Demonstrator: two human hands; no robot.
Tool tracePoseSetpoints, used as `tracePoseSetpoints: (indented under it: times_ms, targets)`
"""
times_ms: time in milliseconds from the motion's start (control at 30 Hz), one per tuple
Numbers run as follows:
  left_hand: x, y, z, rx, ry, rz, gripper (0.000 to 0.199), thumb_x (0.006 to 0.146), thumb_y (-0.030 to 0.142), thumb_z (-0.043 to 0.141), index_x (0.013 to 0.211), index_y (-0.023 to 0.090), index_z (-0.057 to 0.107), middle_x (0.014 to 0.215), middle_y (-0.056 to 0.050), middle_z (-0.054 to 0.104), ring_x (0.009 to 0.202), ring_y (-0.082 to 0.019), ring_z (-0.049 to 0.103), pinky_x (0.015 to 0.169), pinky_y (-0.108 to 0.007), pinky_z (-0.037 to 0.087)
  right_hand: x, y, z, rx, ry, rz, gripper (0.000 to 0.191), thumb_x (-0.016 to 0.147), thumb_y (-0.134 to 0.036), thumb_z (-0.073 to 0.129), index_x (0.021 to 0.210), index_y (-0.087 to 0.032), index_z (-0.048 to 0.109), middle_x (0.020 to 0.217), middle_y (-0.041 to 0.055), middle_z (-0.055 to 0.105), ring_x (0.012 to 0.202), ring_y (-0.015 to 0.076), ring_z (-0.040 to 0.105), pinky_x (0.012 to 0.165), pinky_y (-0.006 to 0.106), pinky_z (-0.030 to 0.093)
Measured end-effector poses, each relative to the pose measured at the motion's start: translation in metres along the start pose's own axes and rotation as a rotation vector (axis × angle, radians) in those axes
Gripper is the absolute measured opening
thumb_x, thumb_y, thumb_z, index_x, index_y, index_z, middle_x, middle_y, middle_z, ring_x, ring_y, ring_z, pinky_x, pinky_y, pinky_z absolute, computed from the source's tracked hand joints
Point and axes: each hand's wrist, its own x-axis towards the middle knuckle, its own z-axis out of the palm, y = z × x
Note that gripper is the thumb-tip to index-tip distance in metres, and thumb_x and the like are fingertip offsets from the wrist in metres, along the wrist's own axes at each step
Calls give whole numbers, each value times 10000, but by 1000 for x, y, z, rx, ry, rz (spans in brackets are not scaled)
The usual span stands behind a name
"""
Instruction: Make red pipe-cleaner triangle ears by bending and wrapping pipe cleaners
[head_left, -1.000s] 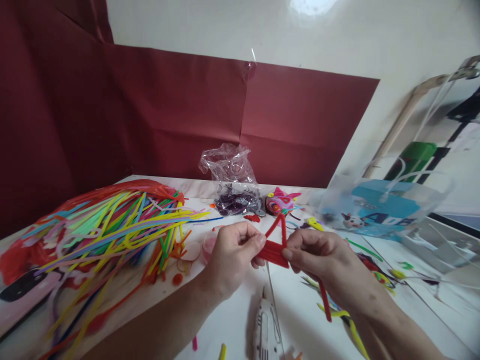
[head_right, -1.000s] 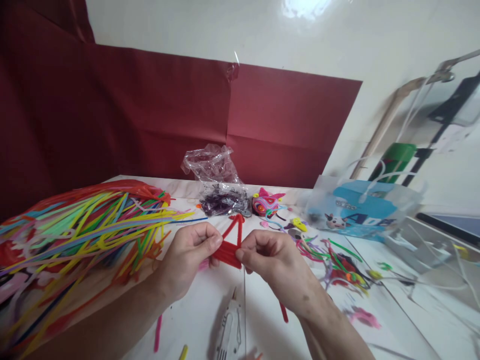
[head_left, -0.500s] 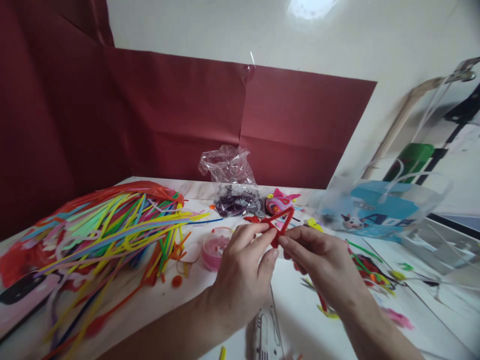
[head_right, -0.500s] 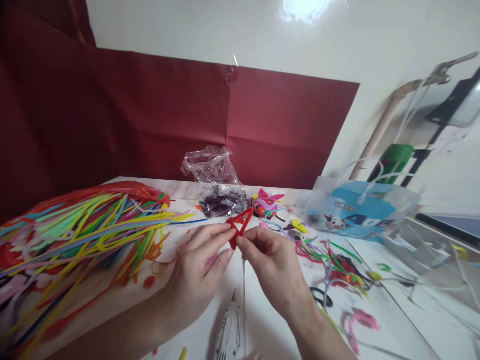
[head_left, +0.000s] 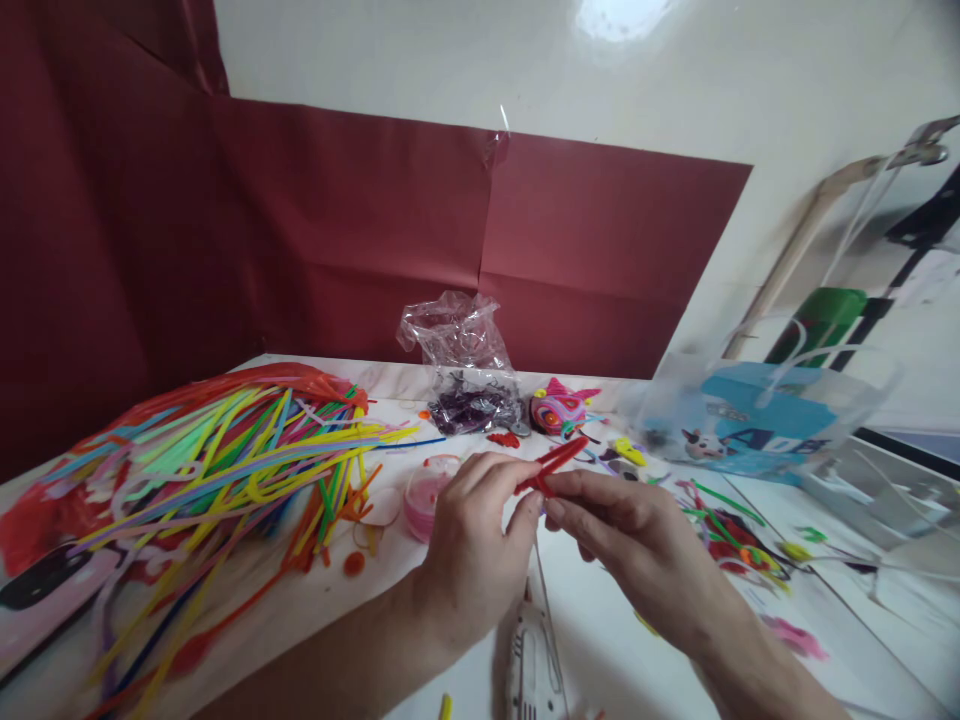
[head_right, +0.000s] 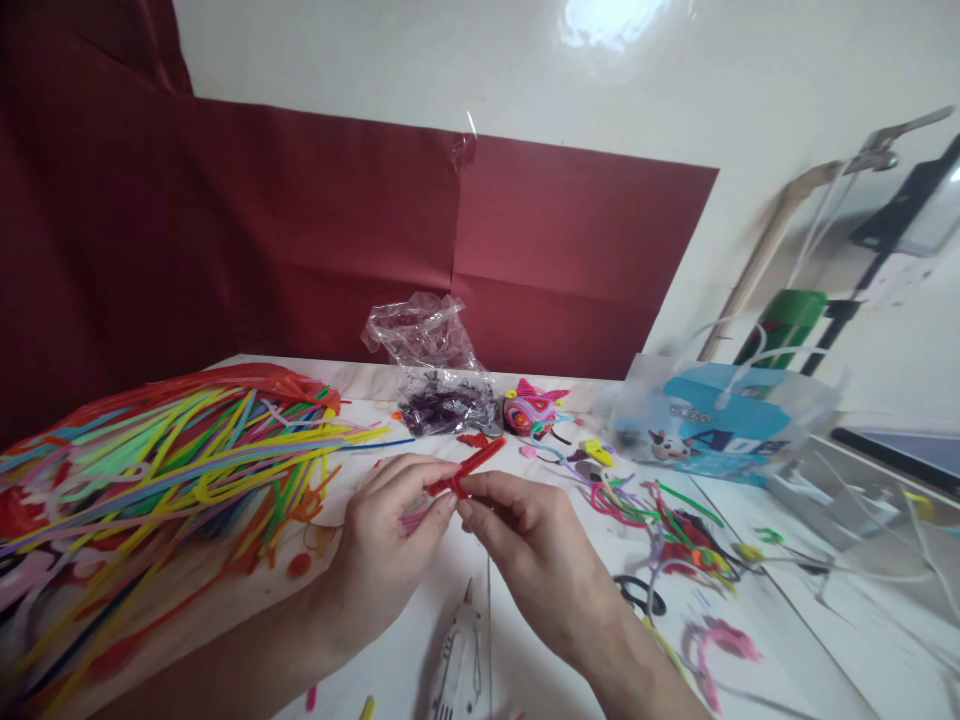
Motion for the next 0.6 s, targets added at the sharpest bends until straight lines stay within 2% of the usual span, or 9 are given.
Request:
tracePoseSetpoints:
  times_ms: [100,200,300,467,600]
  targets:
    - [1,1,-1,-33,9,-4,154,708,21,564,800,108,653,764,-65,670,746,-160,598,690,-251,446,-1,-2,-1,49,13,21,112,778,-240,595,776,-194,697,604,-11,587,508,102,447,421,184,334]
    - [1,4,-1,-94,-8,-74,128,714,36,566,694,134,645,656,-29,648,648,-138,585,620,-231,436,0,-3,-1,65,72,51,110,747,-258,634,680,-180,673,546,-24,552,455,83,398,392,179,303]
    - [0,4,1,-252,-36,-240,149,742,66,536,668,152,633,621,-11,636,611,-131,588,568,-217,446,3,-2,-1,106,108,98,192,710,-296,667,581,-161,621,511,-25,522,428,72,370,376,175,285]
    - [3,3,2,-549,-20,-525,88,760,151,547,719,149,625,643,-24,665,597,-153,628,568,-249,499,3,3,-3,199,86,170,248,731,-387,651,646,-155,629,527,-19,537,416,65,365,368,173,266]
    - [10,8,-1,-692,23,-660,71,733,149,579,674,131,615,564,-12,663,536,-142,633,564,-243,513,5,6,-3,244,196,207,273,683,-395,704,651,-153,583,470,-54,465,403,55,315,360,169,211]
